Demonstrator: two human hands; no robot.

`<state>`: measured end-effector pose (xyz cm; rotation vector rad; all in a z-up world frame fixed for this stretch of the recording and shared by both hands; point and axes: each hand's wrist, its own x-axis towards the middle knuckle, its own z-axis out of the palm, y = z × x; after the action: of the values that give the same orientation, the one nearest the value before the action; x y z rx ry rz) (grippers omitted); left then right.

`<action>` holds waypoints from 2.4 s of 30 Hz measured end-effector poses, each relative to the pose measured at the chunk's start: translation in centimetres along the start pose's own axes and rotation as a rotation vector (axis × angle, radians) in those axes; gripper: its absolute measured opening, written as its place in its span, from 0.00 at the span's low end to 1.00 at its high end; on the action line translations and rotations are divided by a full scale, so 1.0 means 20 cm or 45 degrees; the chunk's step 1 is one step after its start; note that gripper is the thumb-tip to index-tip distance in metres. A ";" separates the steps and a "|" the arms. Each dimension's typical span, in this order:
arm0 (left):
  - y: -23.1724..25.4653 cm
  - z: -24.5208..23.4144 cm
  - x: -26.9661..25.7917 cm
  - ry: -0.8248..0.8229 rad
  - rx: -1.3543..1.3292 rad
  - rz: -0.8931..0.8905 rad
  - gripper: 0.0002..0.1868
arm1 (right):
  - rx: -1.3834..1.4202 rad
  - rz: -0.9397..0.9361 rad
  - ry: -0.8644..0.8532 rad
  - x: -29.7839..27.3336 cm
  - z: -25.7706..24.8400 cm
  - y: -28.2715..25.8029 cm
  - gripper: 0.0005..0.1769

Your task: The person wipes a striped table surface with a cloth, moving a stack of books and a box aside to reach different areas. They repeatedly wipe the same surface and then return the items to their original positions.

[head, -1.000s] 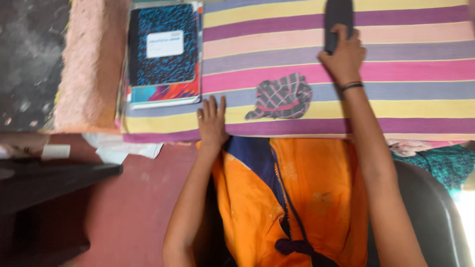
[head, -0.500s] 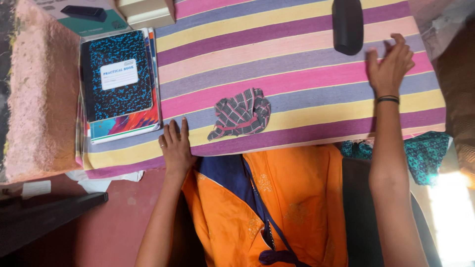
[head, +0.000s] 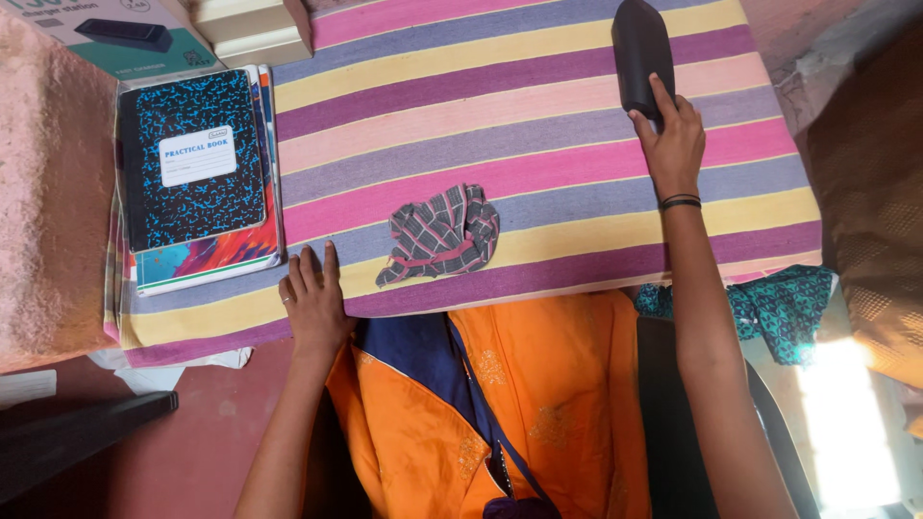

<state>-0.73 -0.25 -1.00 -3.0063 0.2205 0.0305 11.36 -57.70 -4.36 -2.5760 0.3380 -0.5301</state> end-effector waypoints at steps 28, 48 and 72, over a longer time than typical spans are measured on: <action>0.02 -0.01 -0.01 -0.071 0.028 -0.007 0.65 | -0.578 0.713 0.263 0.18 0.15 0.28 0.31; 0.00 0.02 -0.02 0.123 -0.280 0.023 0.67 | -0.277 0.148 0.463 0.30 0.35 0.65 0.27; 0.55 0.17 1.08 0.603 -0.651 -0.487 0.33 | -0.763 0.835 0.252 0.29 0.25 0.48 0.36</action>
<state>18.93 -13.74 -6.30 -3.4455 -0.3842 -0.7757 17.28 -65.77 -11.46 -2.7080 1.5414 -0.4782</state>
